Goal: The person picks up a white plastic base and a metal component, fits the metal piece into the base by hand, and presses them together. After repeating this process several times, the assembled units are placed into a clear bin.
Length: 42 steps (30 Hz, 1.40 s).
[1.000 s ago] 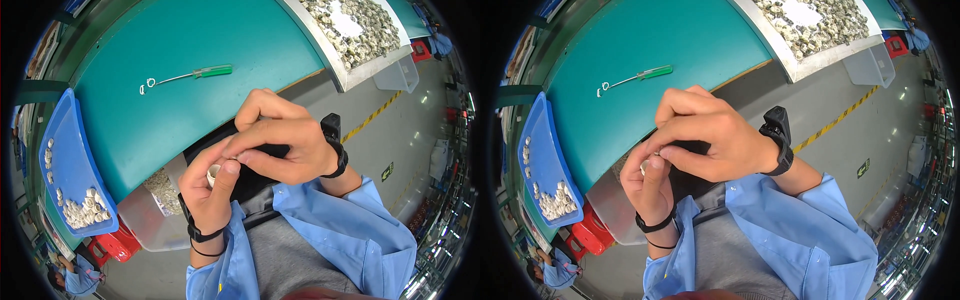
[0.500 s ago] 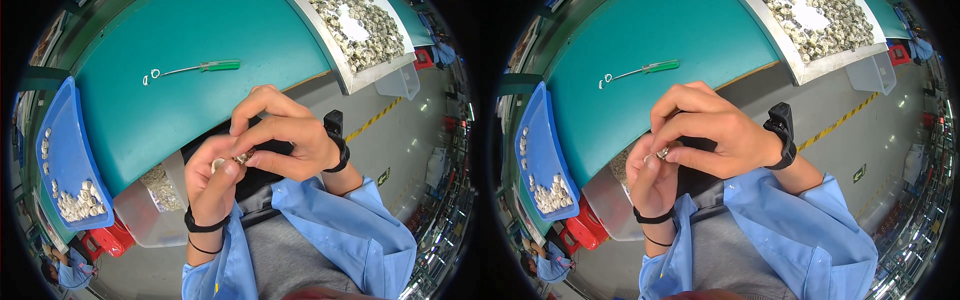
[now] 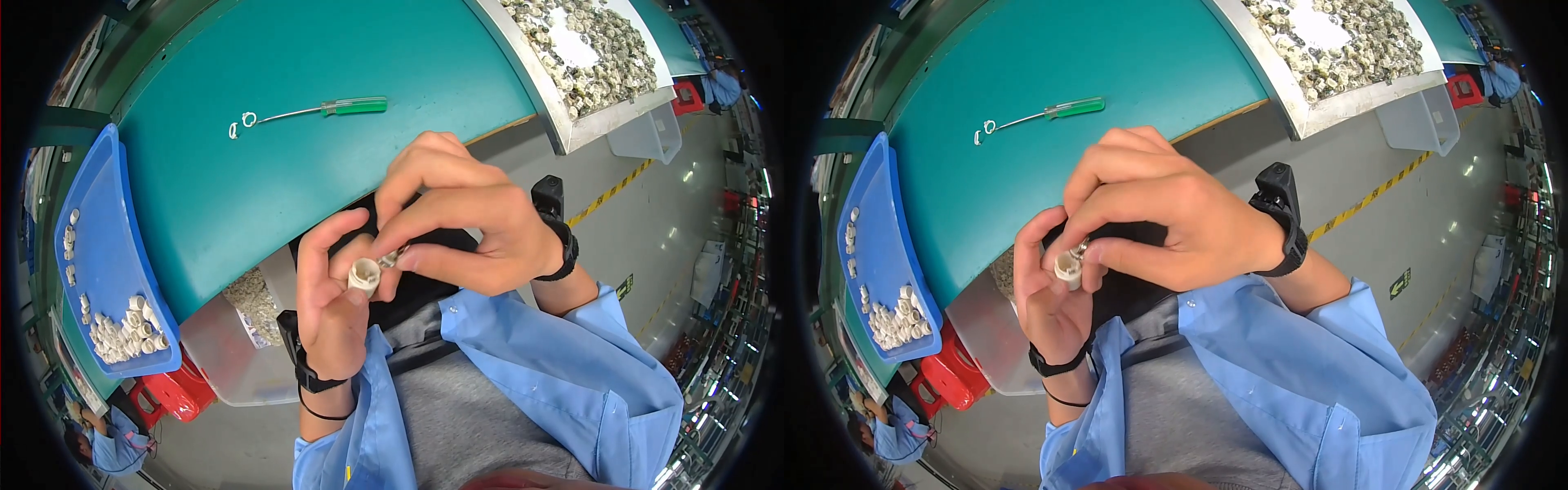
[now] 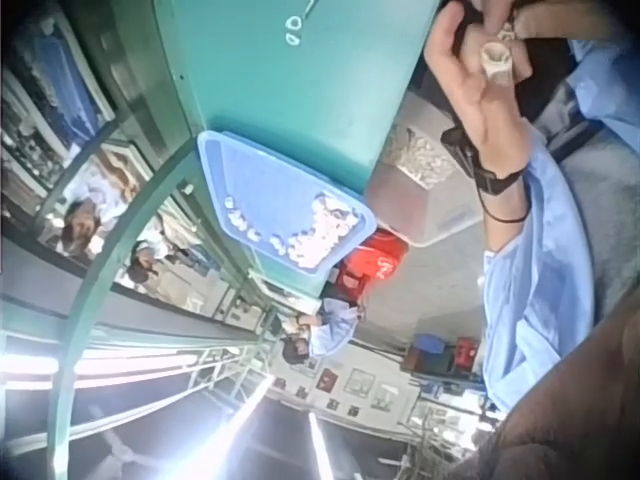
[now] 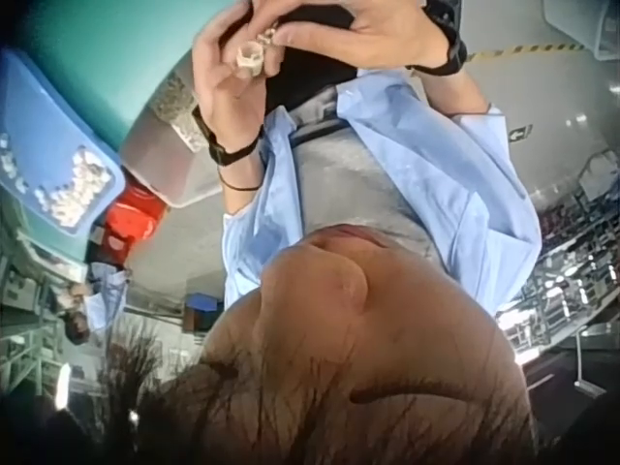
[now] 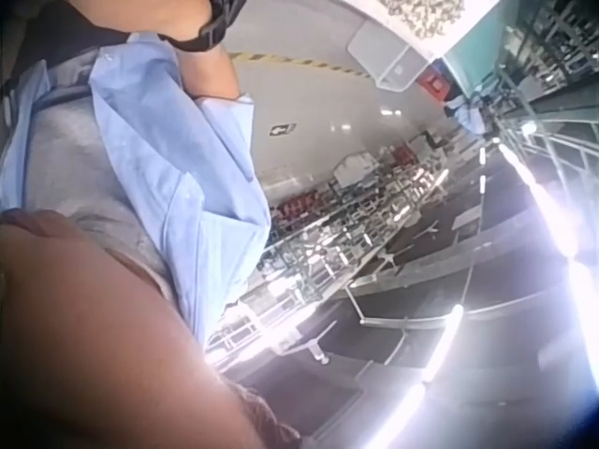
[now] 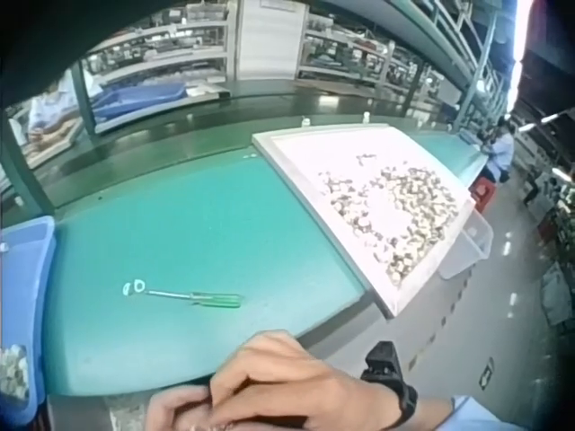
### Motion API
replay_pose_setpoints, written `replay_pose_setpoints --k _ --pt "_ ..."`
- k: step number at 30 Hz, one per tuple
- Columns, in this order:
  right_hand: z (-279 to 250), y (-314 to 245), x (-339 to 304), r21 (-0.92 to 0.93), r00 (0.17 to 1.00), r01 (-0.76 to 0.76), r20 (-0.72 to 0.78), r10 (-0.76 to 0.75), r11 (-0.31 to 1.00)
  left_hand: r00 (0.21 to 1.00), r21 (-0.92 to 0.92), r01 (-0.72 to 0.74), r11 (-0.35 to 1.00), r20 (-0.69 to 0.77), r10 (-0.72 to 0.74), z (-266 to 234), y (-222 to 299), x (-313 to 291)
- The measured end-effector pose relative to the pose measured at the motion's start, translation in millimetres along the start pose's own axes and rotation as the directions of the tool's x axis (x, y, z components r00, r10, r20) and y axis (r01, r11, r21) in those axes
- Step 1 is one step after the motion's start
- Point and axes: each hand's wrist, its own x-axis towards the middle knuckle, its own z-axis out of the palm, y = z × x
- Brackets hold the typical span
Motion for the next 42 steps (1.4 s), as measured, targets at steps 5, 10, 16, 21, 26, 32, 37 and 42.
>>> replay_pose_setpoints --k 5,10,16,21,26,32,37,42 --pt "10 -3 0 0.102 0.996 -0.081 -0.035 0.085 0.991 0.999 0.034 -0.021 0.999 0.042 0.019 -4 0 -1" --pt "18 -5 -3 0.203 0.986 -0.160 -0.003 0.165 0.966 0.993 0.009 -0.042 0.999 0.113 0.041 -10 -1 0" --pt "29 -2 -10 0.393 0.954 -0.277 0.005 0.299 0.877 1.000 0.078 0.018 0.997 0.006 -0.018 -5 2 0" --pt "27 1 -6 0.375 0.976 -0.205 0.016 0.215 0.904 0.996 0.056 0.078 0.995 -0.039 -0.076 0 8 -1" --pt "38 2 -13 0.393 0.969 -0.194 -0.064 0.237 0.899 0.999 0.016 0.030 0.999 0.010 -0.031 -2 5 -1" --pt "41 3 -14 0.349 0.966 -0.181 -0.111 0.232 0.920 1.000 0.075 -0.024 0.997 0.007 0.024 -2 2 -2" --pt "37 7 -13 0.396 0.976 -0.173 -0.055 0.212 0.902 0.999 -0.007 0.040 0.999 -0.030 -0.040 2 7 -1" --pt "38 5 -11 0.452 0.973 -0.177 -0.055 0.225 0.874 0.999 -0.057 0.054 0.997 -0.004 -0.054 2 7 -1"
